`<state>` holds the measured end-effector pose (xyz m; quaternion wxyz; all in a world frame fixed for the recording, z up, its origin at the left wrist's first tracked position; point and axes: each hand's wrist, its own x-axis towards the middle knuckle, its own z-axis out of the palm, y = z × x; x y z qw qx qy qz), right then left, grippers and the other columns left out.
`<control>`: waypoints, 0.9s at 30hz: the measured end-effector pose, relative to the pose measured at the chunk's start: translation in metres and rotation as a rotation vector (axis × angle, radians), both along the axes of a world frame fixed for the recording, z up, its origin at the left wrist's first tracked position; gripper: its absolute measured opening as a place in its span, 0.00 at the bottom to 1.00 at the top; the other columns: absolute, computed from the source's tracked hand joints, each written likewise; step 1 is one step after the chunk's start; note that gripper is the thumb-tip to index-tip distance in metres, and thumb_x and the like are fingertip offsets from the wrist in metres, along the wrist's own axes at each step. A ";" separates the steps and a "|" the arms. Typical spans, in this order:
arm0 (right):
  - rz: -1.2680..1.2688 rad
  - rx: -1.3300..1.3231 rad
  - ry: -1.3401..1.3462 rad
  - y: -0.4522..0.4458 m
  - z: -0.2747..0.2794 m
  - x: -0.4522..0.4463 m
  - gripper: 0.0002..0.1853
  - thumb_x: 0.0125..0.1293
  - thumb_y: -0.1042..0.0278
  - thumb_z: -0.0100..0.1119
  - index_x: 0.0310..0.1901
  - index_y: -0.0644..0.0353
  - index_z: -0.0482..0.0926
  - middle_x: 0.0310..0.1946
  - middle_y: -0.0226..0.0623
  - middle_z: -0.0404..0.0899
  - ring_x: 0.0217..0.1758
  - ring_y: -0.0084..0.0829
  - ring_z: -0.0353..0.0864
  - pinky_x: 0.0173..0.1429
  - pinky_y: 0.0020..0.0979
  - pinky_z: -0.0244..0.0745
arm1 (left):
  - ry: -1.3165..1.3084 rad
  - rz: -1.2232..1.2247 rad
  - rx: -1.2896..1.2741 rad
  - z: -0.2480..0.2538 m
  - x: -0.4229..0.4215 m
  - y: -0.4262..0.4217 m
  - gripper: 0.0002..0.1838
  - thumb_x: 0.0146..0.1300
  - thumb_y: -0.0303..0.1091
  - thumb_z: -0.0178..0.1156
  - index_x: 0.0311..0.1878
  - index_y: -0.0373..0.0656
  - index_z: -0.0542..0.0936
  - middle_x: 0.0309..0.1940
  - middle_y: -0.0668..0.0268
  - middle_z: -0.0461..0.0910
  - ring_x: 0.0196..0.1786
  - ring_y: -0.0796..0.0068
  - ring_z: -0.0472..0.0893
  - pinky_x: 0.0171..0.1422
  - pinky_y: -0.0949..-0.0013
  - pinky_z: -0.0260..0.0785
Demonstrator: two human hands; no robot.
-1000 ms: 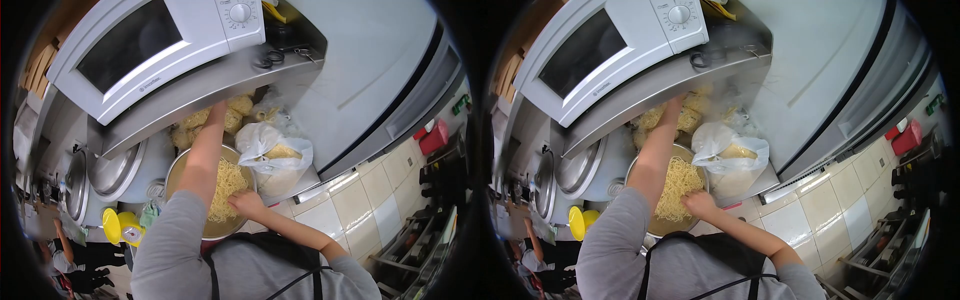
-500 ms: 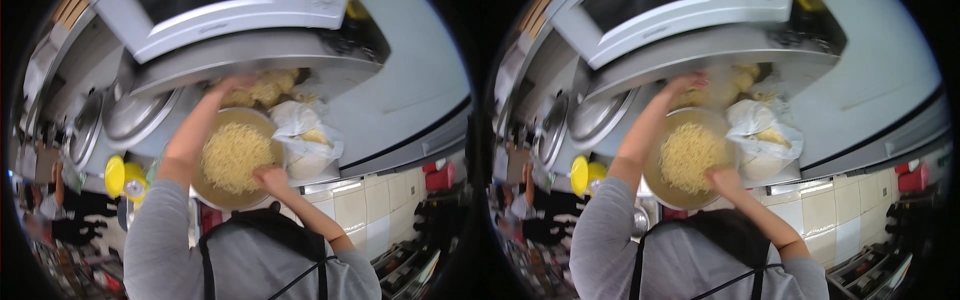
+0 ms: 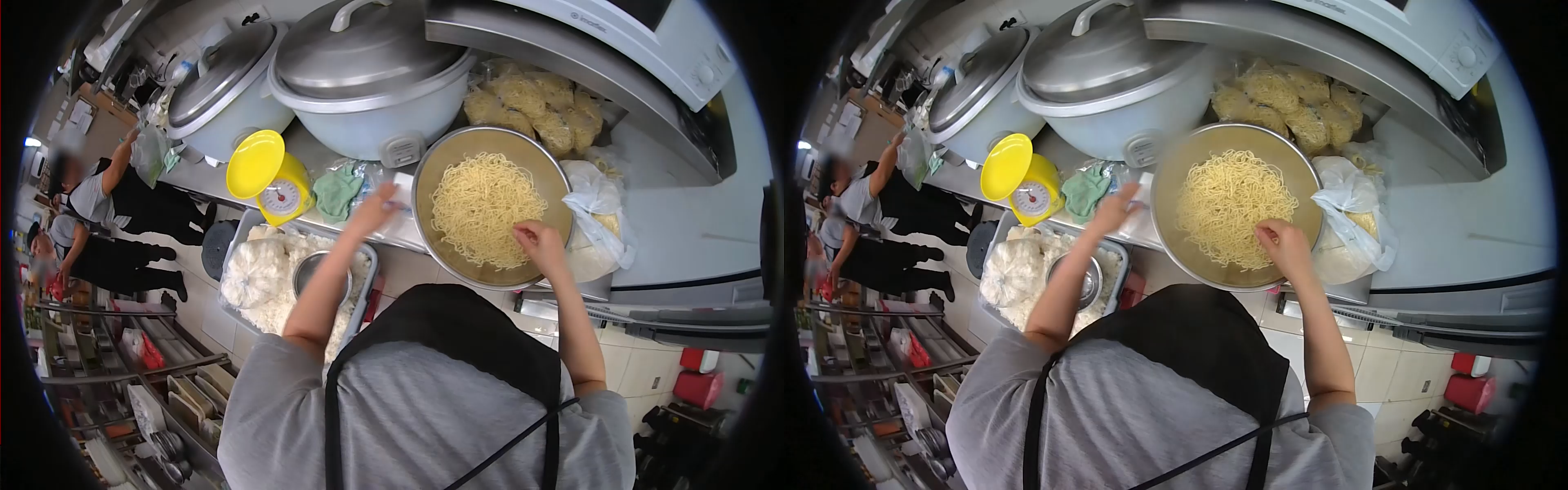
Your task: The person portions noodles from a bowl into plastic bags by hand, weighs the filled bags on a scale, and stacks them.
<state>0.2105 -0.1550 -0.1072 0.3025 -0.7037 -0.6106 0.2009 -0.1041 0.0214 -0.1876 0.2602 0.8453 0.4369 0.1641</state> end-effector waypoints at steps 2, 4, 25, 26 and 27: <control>0.037 0.041 0.016 0.011 0.013 -0.012 0.09 0.53 0.65 0.57 0.34 0.60 0.78 0.29 0.38 0.78 0.31 0.35 0.78 0.37 0.31 0.72 | 0.089 -0.095 0.298 -0.029 0.019 -0.037 0.27 0.54 0.38 0.55 0.56 0.35 0.65 0.60 0.51 0.60 0.64 0.56 0.58 0.65 0.58 0.50; 0.148 0.031 -0.027 0.022 0.026 -0.033 0.09 0.54 0.66 0.57 0.34 0.61 0.78 0.31 0.39 0.78 0.33 0.35 0.78 0.38 0.31 0.72 | 0.196 -0.093 0.444 -0.040 0.025 -0.050 0.27 0.53 0.38 0.55 0.55 0.34 0.66 0.59 0.50 0.61 0.63 0.54 0.59 0.65 0.58 0.50; 0.523 0.599 -0.673 0.157 -0.060 -0.230 0.14 0.57 0.67 0.46 0.39 0.62 0.79 0.44 0.38 0.76 0.53 0.42 0.70 0.62 0.48 0.52 | -0.934 0.393 -1.160 0.008 -0.084 0.062 0.12 0.61 0.26 0.46 0.46 0.33 0.72 0.41 0.56 0.76 0.39 0.67 0.78 0.43 0.70 0.73; 0.546 0.577 -0.789 0.156 -0.062 -0.231 0.15 0.58 0.68 0.44 0.40 0.62 0.79 0.46 0.39 0.76 0.54 0.42 0.69 0.64 0.52 0.46 | -0.998 0.379 -1.206 0.002 -0.085 0.060 0.12 0.60 0.25 0.46 0.45 0.32 0.72 0.40 0.57 0.76 0.38 0.67 0.78 0.43 0.70 0.73; 0.555 0.570 -0.796 0.153 -0.063 -0.229 0.15 0.58 0.68 0.44 0.40 0.62 0.79 0.46 0.39 0.76 0.54 0.42 0.69 0.64 0.52 0.46 | -1.068 0.366 -1.251 -0.004 -0.087 0.057 0.11 0.60 0.23 0.46 0.45 0.32 0.72 0.38 0.57 0.77 0.38 0.66 0.79 0.43 0.69 0.73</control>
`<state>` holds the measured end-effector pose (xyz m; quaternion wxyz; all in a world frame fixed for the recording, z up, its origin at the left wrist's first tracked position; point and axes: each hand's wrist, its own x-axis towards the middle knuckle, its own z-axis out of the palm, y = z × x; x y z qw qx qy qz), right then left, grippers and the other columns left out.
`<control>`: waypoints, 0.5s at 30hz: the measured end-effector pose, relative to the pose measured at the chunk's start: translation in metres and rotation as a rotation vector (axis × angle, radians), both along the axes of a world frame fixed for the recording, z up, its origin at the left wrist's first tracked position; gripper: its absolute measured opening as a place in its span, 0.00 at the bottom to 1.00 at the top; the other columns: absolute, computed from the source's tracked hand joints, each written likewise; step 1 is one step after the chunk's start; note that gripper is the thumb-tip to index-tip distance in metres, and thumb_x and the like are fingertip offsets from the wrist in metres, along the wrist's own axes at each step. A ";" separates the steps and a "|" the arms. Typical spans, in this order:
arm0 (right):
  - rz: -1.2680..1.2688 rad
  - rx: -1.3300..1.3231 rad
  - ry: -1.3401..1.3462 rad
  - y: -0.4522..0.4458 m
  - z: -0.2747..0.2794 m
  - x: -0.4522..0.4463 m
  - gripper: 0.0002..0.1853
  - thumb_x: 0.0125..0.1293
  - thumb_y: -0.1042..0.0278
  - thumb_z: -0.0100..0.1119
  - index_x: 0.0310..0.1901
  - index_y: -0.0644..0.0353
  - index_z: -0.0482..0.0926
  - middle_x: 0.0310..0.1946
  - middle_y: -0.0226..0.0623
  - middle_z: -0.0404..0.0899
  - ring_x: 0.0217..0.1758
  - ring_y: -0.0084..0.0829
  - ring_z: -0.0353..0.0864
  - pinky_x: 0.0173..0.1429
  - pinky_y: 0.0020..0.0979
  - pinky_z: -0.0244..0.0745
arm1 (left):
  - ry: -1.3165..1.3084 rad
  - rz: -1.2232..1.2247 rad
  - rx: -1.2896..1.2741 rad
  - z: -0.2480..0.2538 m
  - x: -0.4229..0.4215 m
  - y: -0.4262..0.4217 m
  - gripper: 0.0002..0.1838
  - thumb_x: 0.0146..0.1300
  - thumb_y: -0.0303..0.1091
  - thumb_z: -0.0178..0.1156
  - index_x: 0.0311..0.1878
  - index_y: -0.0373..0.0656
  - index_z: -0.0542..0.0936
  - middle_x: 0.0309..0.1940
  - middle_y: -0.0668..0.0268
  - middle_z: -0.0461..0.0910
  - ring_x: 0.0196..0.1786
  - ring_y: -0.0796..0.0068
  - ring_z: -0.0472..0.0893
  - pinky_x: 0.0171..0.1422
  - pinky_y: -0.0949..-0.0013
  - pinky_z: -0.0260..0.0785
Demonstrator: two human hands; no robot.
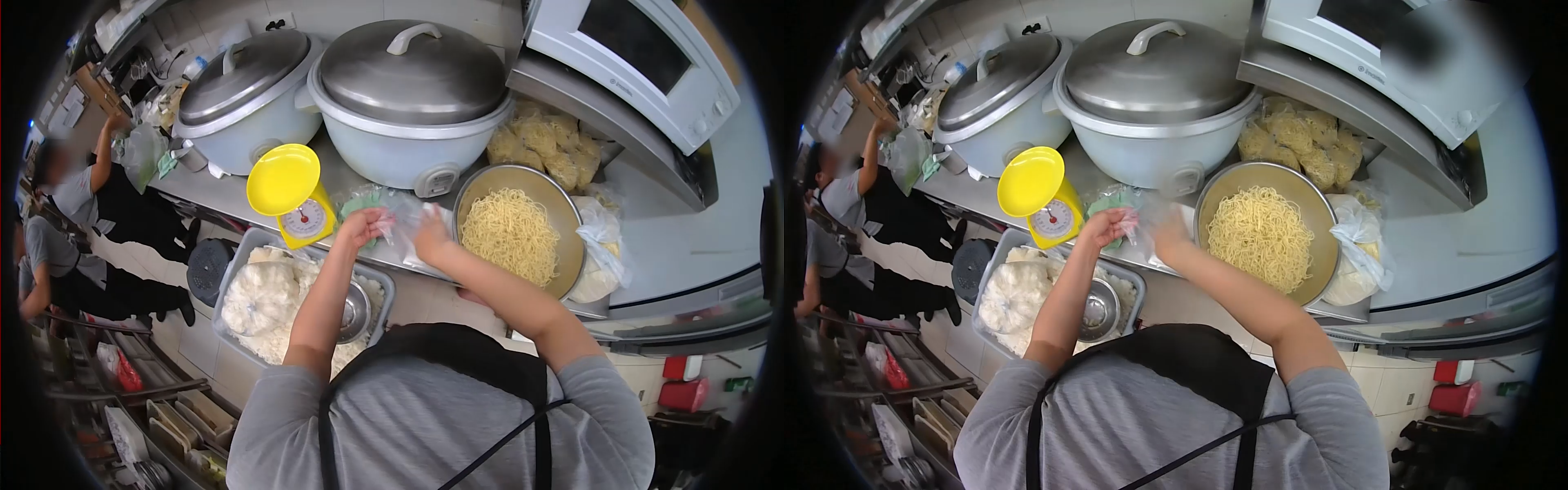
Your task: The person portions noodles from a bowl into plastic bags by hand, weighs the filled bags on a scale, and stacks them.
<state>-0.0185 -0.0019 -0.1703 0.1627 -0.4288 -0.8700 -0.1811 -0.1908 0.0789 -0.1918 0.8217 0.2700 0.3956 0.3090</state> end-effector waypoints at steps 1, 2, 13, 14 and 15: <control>-0.137 -0.279 -0.190 -0.008 0.034 -0.003 0.14 0.57 0.68 0.45 0.40 0.60 0.79 0.45 0.39 0.76 0.53 0.40 0.70 0.63 0.51 0.48 | -0.013 0.003 -0.002 -0.009 -0.002 -0.002 0.11 0.60 0.23 0.46 0.45 0.32 0.72 0.38 0.57 0.77 0.38 0.66 0.79 0.43 0.69 0.73; -0.280 -0.549 -0.380 -0.013 0.071 -0.007 0.14 0.56 0.68 0.45 0.39 0.59 0.79 0.44 0.40 0.76 0.52 0.39 0.71 0.63 0.49 0.50 | 0.069 0.039 0.025 -0.018 -0.003 -0.001 0.11 0.60 0.23 0.47 0.45 0.32 0.72 0.37 0.58 0.77 0.37 0.66 0.79 0.42 0.70 0.74; -0.344 -0.914 -0.262 -0.001 0.009 -0.009 0.14 0.58 0.68 0.44 0.45 0.53 0.75 0.49 0.35 0.71 0.50 0.36 0.73 0.48 0.41 0.67 | 0.115 0.202 0.249 0.045 -0.004 -0.005 0.08 0.55 0.22 0.54 0.39 0.31 0.74 0.33 0.58 0.77 0.35 0.67 0.79 0.41 0.71 0.74; -0.344 -0.919 -0.251 -0.004 0.007 -0.009 0.14 0.58 0.68 0.44 0.45 0.53 0.75 0.49 0.35 0.71 0.50 0.36 0.73 0.48 0.41 0.67 | 0.106 0.213 0.304 0.059 -0.018 -0.007 0.09 0.54 0.21 0.54 0.39 0.30 0.74 0.33 0.58 0.77 0.35 0.67 0.79 0.41 0.71 0.74; -0.342 -0.876 -0.208 -0.005 0.003 -0.007 0.14 0.58 0.69 0.44 0.45 0.54 0.75 0.49 0.36 0.70 0.50 0.37 0.73 0.48 0.41 0.67 | 0.095 0.225 0.361 0.075 -0.033 -0.008 0.09 0.54 0.21 0.54 0.40 0.30 0.73 0.33 0.57 0.77 0.34 0.66 0.79 0.41 0.71 0.74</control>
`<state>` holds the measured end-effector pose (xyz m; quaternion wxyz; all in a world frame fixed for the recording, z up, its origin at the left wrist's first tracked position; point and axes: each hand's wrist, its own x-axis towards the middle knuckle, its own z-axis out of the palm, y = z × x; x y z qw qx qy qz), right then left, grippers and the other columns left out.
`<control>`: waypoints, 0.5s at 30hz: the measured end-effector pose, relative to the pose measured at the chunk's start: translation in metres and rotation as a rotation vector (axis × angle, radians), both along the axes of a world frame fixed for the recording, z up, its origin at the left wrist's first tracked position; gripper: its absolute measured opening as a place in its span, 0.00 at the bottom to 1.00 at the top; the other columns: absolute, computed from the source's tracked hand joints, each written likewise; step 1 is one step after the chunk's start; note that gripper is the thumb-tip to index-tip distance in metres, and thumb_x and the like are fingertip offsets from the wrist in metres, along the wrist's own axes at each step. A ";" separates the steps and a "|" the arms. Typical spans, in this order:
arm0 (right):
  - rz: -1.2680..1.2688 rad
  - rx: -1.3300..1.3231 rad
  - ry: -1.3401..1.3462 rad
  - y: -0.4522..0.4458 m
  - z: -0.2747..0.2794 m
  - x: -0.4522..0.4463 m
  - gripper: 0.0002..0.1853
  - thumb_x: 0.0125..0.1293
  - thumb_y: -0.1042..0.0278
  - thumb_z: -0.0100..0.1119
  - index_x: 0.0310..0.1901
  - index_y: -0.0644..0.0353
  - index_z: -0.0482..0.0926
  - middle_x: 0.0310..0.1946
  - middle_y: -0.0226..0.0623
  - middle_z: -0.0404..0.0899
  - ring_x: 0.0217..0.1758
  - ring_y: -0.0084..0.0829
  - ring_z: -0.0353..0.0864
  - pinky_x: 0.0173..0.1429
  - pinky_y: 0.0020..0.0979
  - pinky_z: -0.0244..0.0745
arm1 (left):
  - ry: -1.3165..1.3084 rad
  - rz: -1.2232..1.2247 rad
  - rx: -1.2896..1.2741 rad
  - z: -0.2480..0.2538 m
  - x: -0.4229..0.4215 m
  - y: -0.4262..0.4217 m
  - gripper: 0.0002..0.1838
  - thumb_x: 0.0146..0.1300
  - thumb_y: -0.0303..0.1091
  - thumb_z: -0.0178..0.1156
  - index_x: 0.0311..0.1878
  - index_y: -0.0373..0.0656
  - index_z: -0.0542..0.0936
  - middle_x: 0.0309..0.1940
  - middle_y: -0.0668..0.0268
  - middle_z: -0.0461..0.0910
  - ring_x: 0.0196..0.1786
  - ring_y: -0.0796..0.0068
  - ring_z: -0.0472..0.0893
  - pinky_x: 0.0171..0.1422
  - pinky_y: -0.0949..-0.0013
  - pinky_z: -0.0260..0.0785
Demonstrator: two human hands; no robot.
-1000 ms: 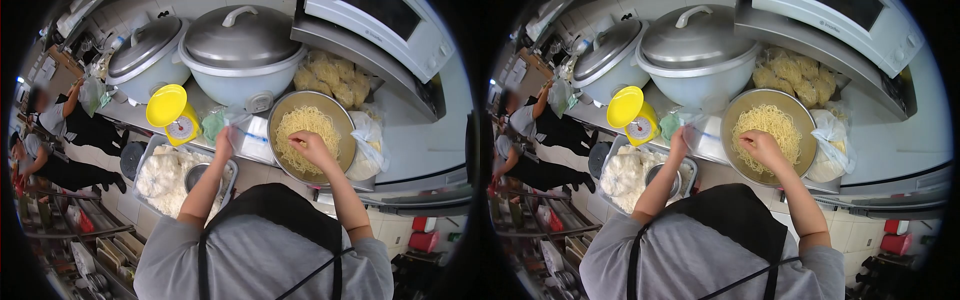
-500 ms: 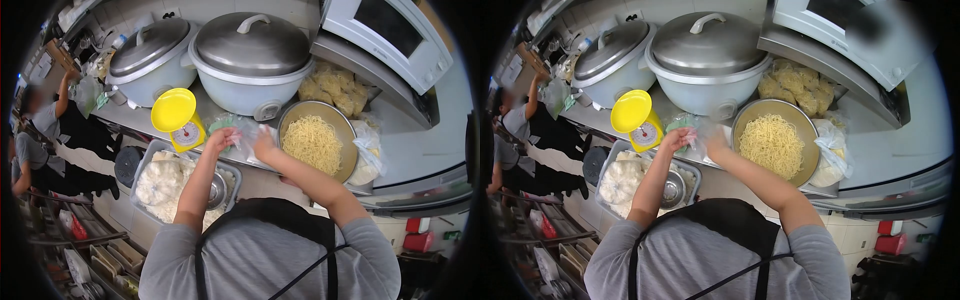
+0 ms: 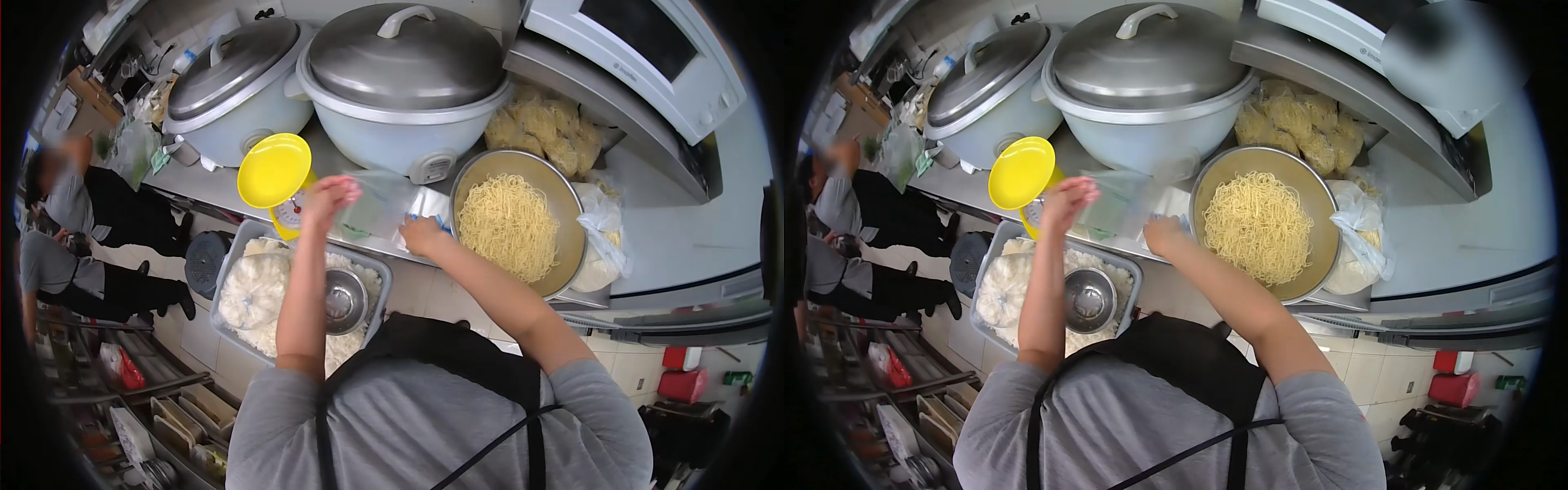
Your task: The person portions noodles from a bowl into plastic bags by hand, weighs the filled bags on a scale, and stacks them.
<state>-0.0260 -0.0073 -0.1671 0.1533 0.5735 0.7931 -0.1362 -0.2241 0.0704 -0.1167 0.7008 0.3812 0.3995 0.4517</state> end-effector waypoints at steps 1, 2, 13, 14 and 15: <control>-0.008 0.055 0.028 0.001 -0.002 0.003 0.14 0.58 0.69 0.44 0.45 0.56 0.75 0.50 0.36 0.69 0.50 0.38 0.73 0.47 0.40 0.68 | -0.017 0.045 0.057 0.017 -0.014 -0.006 0.09 0.54 0.20 0.54 0.40 0.30 0.74 0.33 0.57 0.77 0.34 0.67 0.79 0.41 0.71 0.74; -0.009 0.063 0.029 0.005 -0.002 0.006 0.14 0.58 0.69 0.44 0.45 0.56 0.75 0.50 0.36 0.69 0.50 0.38 0.73 0.47 0.40 0.68 | -0.038 0.093 0.117 0.033 -0.026 -0.013 0.09 0.53 0.20 0.54 0.39 0.30 0.74 0.32 0.57 0.78 0.34 0.67 0.79 0.41 0.71 0.74; -0.257 0.158 1.209 -0.062 0.097 0.048 0.16 0.58 0.57 0.54 0.37 0.64 0.77 0.32 0.39 0.78 0.35 0.32 0.76 0.39 0.30 0.70 | 0.153 0.069 0.330 0.057 0.069 -0.109 0.03 0.51 0.19 0.57 0.29 0.36 0.78 0.26 0.66 0.78 0.28 0.82 0.75 0.33 0.82 0.66; -0.263 0.080 1.367 -0.073 0.098 0.055 0.17 0.57 0.56 0.57 0.38 0.63 0.77 0.31 0.37 0.78 0.34 0.28 0.76 0.40 0.28 0.70 | 0.177 -0.004 0.273 0.052 0.081 -0.117 0.03 0.52 0.19 0.57 0.29 0.36 0.78 0.26 0.66 0.78 0.29 0.83 0.75 0.34 0.82 0.66; -0.278 0.093 1.366 -0.083 0.099 0.063 0.17 0.57 0.56 0.57 0.38 0.63 0.77 0.31 0.37 0.78 0.34 0.28 0.76 0.40 0.28 0.70 | 0.174 -0.021 0.276 0.053 0.094 -0.124 0.03 0.52 0.19 0.57 0.29 0.36 0.78 0.26 0.66 0.78 0.29 0.83 0.75 0.34 0.82 0.66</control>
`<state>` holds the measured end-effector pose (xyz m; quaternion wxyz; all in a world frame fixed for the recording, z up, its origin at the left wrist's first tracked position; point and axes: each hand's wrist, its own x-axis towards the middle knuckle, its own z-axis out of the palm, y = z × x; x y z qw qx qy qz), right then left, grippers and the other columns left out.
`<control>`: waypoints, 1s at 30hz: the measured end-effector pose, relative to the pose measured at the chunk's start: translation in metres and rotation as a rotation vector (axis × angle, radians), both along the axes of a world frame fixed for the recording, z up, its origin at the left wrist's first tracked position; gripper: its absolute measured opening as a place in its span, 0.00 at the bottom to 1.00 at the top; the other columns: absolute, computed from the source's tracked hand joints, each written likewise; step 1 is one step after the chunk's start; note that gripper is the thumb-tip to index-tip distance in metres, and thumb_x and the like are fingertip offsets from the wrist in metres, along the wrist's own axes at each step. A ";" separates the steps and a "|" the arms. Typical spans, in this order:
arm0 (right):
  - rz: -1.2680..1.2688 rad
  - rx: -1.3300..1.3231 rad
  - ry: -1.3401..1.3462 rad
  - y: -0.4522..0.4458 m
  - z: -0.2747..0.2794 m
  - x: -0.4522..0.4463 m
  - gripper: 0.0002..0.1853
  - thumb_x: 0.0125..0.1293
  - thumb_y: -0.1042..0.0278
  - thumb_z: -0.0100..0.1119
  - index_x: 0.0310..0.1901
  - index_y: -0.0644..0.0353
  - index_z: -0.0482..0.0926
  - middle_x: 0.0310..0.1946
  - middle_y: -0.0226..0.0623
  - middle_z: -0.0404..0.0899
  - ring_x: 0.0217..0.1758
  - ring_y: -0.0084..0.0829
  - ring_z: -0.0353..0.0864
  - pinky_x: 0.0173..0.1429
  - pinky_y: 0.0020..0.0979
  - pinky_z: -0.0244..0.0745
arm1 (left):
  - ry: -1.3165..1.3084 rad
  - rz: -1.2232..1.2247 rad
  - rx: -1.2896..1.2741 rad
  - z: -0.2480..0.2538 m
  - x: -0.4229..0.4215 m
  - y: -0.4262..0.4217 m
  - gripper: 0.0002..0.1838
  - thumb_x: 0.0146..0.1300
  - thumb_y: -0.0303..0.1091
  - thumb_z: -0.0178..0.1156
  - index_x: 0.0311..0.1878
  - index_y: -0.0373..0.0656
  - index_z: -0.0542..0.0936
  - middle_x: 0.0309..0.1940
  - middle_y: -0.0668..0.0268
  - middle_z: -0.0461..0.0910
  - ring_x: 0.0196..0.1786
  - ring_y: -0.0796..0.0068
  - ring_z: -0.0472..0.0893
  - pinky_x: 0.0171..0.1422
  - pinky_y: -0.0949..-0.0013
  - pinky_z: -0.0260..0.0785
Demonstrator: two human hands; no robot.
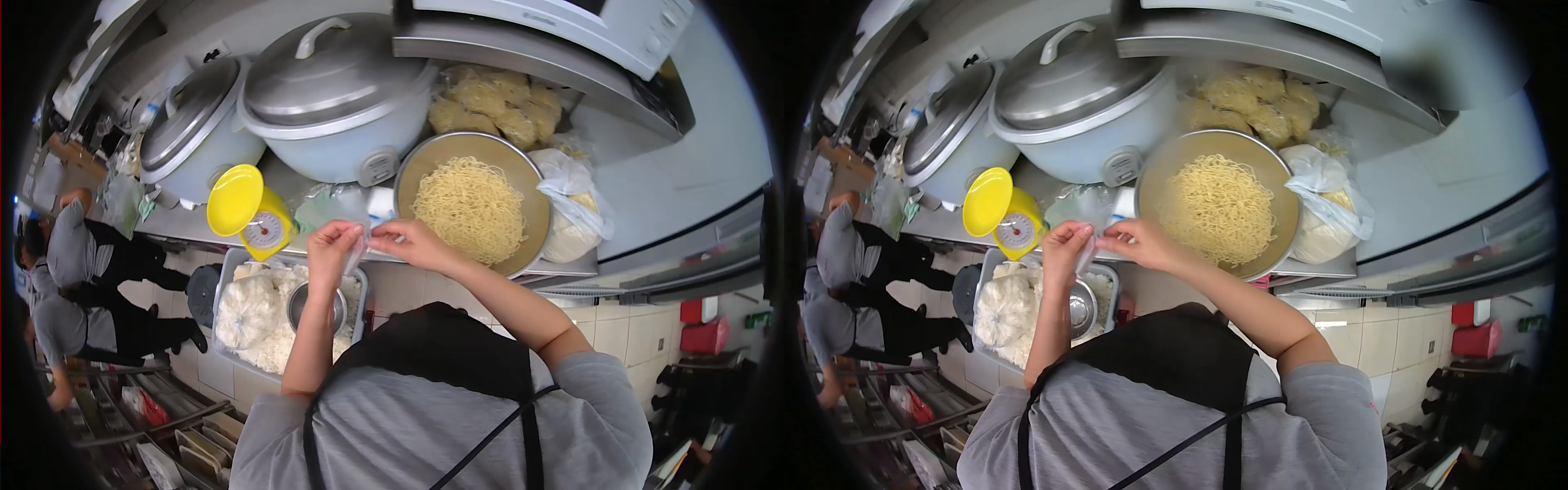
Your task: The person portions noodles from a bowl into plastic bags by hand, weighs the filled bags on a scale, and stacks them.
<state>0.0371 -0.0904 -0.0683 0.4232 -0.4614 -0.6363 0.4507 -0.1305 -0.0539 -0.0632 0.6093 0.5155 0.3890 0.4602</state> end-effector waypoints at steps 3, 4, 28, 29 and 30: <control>-0.001 -0.139 -0.018 -0.027 0.009 0.020 0.12 0.55 0.63 0.60 0.32 0.65 0.76 0.30 0.34 0.76 0.34 0.22 0.74 0.38 0.25 0.70 | -0.023 -0.177 0.019 -0.004 0.026 -0.016 0.02 0.51 0.21 0.59 0.29 0.38 0.76 0.25 0.69 0.77 0.30 0.83 0.74 0.36 0.79 0.67; -0.007 -0.139 -0.018 -0.030 0.003 0.026 0.12 0.55 0.63 0.60 0.32 0.65 0.76 0.30 0.34 0.76 0.34 0.22 0.74 0.38 0.25 0.70 | -0.022 -0.182 0.019 -0.004 0.033 -0.023 0.02 0.51 0.21 0.59 0.29 0.38 0.76 0.25 0.69 0.77 0.30 0.83 0.74 0.36 0.79 0.67; 0.006 -0.209 -0.994 0.050 -0.044 0.120 0.36 0.41 0.42 0.65 0.55 0.38 0.68 0.60 0.48 0.53 0.55 0.46 0.66 0.56 0.35 0.66 | 0.641 0.135 0.372 -0.012 -0.001 -0.026 0.03 0.49 0.21 0.55 0.25 0.36 0.71 0.16 0.70 0.66 0.21 0.83 0.63 0.25 0.77 0.56; -0.033 -0.184 -1.186 0.042 -0.043 0.110 0.38 0.39 0.42 0.66 0.56 0.34 0.66 0.63 0.49 0.46 0.58 0.51 0.62 0.61 0.38 0.62 | 0.648 0.183 0.336 -0.013 -0.013 -0.027 0.03 0.50 0.21 0.55 0.24 0.36 0.70 0.16 0.72 0.65 0.22 0.87 0.61 0.24 0.79 0.53; -0.032 -0.181 -1.186 0.044 -0.045 0.108 0.38 0.39 0.42 0.66 0.56 0.34 0.66 0.63 0.49 0.46 0.58 0.51 0.62 0.61 0.38 0.62 | 0.649 0.186 0.336 -0.018 -0.025 -0.028 0.03 0.50 0.21 0.55 0.24 0.36 0.70 0.16 0.72 0.65 0.22 0.87 0.61 0.24 0.79 0.53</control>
